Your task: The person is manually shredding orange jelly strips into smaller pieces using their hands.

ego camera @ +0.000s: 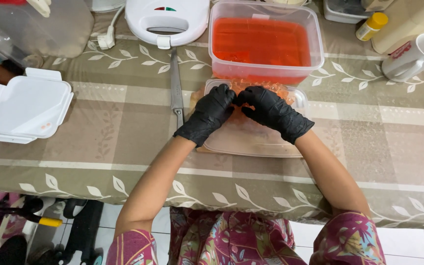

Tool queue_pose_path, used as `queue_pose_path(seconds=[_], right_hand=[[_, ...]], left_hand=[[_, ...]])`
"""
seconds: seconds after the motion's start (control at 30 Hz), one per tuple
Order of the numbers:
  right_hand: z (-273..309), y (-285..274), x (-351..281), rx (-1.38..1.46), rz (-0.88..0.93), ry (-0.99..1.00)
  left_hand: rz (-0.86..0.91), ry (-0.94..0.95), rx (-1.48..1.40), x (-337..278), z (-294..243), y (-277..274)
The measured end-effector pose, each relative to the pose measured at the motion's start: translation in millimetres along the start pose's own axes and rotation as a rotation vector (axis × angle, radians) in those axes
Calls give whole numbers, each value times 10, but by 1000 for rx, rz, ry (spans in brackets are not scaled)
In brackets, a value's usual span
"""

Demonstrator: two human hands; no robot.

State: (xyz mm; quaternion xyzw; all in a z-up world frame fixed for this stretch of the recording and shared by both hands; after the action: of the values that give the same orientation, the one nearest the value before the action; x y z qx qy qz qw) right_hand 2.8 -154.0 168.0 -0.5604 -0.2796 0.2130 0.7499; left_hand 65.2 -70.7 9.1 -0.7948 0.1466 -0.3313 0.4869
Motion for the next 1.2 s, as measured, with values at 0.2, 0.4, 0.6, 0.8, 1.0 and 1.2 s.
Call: queue_pose_path(seconds=[0.2, 0.4, 0.6, 0.8, 1.0, 1.2], right_hand=[[-25, 46, 25, -28, -15, 12], [-199, 236, -9, -3, -20, -35], [-53, -27, -9, 24, -12, -43], [-168, 76, 8, 70, -7, -61], [-75, -114, -29, 215, -4, -24], [-297, 180, -48, 88, 4, -47]], left_hand=[[-79, 52, 14, 17, 255, 426], [-68, 18, -32, 11, 42, 13], [-43, -17, -193, 1, 287, 239], [-74, -158, -697, 47, -431, -1298], [-162, -303, -1228, 47, -200, -1156], [-152, -294, -1400, 52, -265, -1318]])
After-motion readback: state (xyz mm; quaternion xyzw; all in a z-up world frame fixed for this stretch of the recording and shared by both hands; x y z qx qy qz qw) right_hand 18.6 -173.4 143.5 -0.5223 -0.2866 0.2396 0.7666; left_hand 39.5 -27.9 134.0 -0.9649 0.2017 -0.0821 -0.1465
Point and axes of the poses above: each hand's wrist, its own x-axis towards the middle knuckle, its own y-axis out of the palm, z = x × y, the point moved 10 cm from there along x, towards the middle knuckle, and after that the axes turned 11 degrees about -x, right-handed, at the moved point
